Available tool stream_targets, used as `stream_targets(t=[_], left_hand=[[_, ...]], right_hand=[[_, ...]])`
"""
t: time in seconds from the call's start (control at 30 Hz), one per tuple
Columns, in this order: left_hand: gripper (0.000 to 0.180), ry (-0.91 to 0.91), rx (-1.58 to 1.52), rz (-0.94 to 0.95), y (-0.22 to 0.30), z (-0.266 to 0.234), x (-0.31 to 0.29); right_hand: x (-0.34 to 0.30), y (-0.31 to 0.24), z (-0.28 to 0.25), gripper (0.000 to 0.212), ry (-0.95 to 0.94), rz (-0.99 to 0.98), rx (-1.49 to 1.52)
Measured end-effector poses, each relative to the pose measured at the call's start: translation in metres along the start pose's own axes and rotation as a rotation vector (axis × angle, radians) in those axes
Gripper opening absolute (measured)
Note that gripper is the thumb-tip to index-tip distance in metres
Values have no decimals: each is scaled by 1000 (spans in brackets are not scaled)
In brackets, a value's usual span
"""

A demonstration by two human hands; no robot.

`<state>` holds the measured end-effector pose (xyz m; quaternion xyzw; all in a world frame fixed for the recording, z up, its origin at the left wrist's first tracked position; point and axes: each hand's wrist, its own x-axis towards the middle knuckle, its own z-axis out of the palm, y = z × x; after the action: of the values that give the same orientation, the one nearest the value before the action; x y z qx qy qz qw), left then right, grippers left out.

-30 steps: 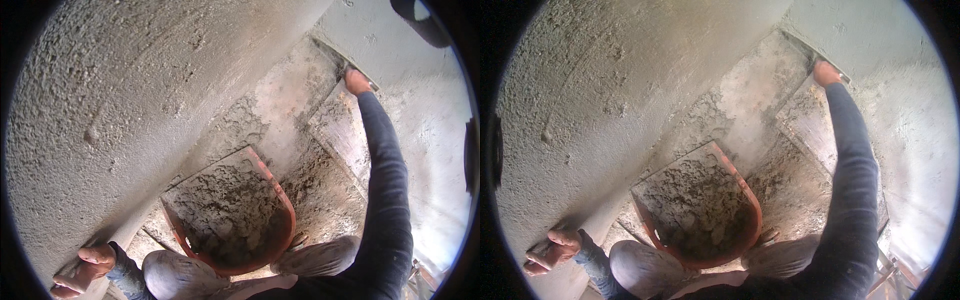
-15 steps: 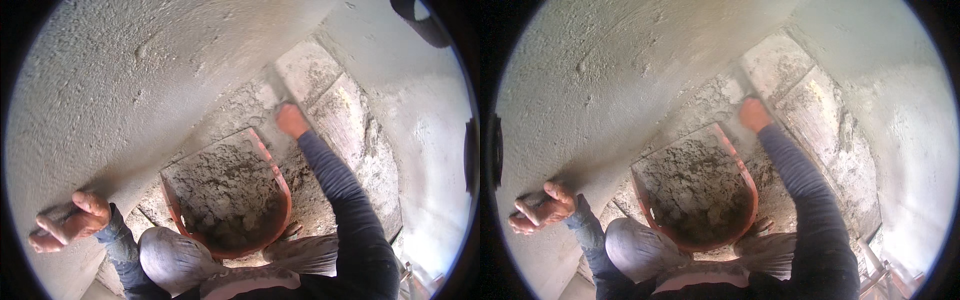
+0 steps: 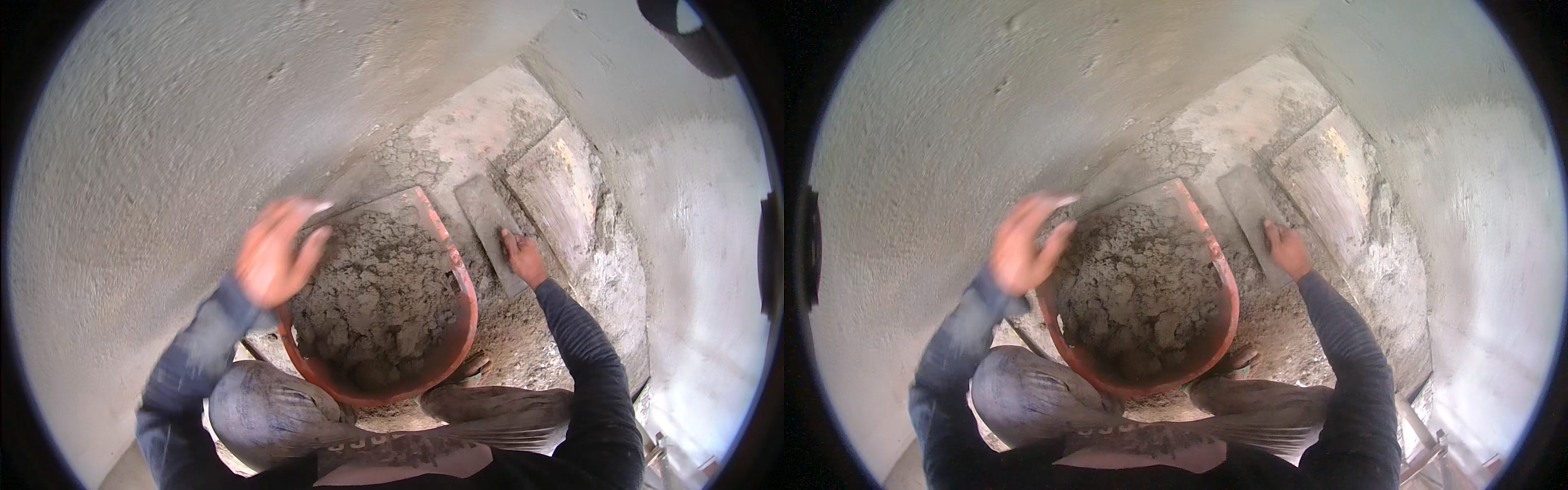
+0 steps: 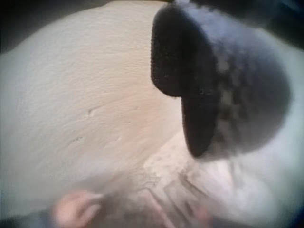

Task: The person applies wet concrete to a lower section of a wall using a hand trowel and collects excess material from a plastic bucket.

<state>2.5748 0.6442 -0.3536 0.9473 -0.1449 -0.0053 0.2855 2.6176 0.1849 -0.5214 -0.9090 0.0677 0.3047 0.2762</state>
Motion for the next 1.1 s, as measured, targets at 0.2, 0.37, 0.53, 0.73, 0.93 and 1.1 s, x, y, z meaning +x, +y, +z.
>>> stream_targets(t=[0.2,0.37,0.53,0.73,0.93,1.1], left_hand=[[78,-374,231,8,-75,171,113],[78,-242,337,-77,-90,237,170],[48,-142,240,5,-88,212,151],[65,-440,-261,216,-20,104,20],[35,-800,-434,-199,-63,24,-56],[42,-303,-173,-543,-116,61,-93]], right_hand=[[81,-60,50,51,151,-405,-114],[131,-98,60,56,66,-334,-136],[91,-113,24,55,200,-612,-272],[-33,-123,5,38,82,-842,-663],[-10,-81,-28,32,391,-697,-472],[78,-110,-2,22,601,-471,-1038]])
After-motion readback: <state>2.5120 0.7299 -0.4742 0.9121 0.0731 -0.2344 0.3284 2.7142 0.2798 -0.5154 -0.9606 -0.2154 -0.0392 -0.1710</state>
